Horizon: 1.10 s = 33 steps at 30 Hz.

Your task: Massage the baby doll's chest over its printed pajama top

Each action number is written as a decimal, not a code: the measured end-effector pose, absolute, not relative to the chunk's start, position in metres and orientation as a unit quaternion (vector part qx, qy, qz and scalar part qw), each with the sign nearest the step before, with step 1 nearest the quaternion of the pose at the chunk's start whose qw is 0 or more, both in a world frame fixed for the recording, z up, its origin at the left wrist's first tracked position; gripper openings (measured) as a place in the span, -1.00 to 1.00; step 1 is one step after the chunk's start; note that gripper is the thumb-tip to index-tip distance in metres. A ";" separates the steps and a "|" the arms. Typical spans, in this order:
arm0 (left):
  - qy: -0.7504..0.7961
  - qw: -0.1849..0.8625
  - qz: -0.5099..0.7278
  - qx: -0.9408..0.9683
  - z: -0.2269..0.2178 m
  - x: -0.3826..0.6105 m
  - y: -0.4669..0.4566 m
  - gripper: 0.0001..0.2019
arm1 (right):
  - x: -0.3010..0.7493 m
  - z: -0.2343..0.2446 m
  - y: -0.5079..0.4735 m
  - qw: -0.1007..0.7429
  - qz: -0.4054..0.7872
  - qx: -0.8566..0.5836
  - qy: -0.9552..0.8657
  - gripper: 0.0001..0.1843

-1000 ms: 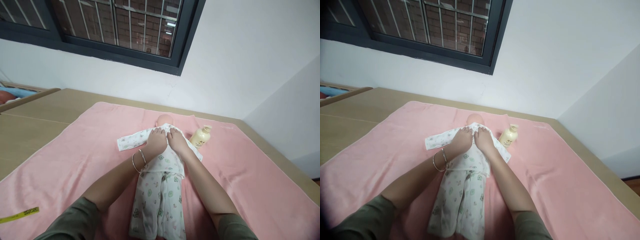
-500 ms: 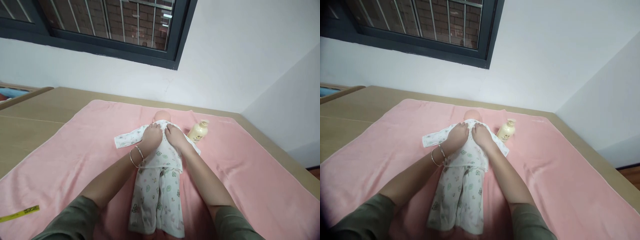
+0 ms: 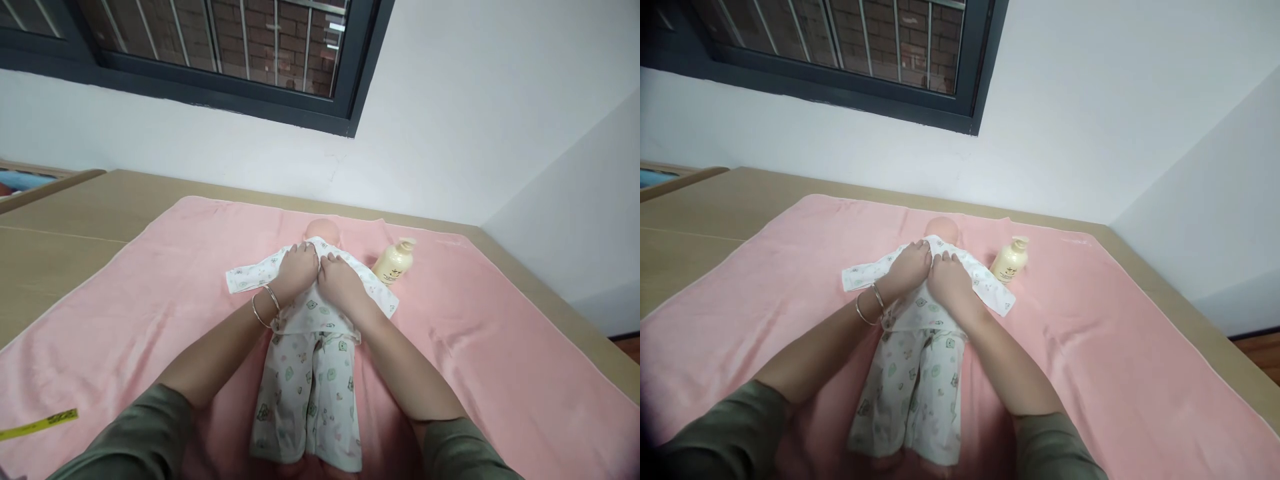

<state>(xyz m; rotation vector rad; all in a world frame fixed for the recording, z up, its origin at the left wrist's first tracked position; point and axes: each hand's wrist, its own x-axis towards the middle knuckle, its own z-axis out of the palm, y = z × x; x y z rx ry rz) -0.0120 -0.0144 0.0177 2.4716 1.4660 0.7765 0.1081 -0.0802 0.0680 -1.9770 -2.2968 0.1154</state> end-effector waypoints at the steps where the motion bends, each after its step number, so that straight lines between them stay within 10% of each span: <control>1: 0.502 0.067 0.264 0.821 0.013 -0.007 -0.020 -0.66 | 0.115 0.068 -0.074 0.075 0.048 -0.645 -0.759 -0.52; 33: 0.538 0.040 0.254 0.803 0.009 -0.003 -0.018 -0.54 | 0.136 0.036 -0.037 0.141 0.047 -0.676 -0.722 -0.35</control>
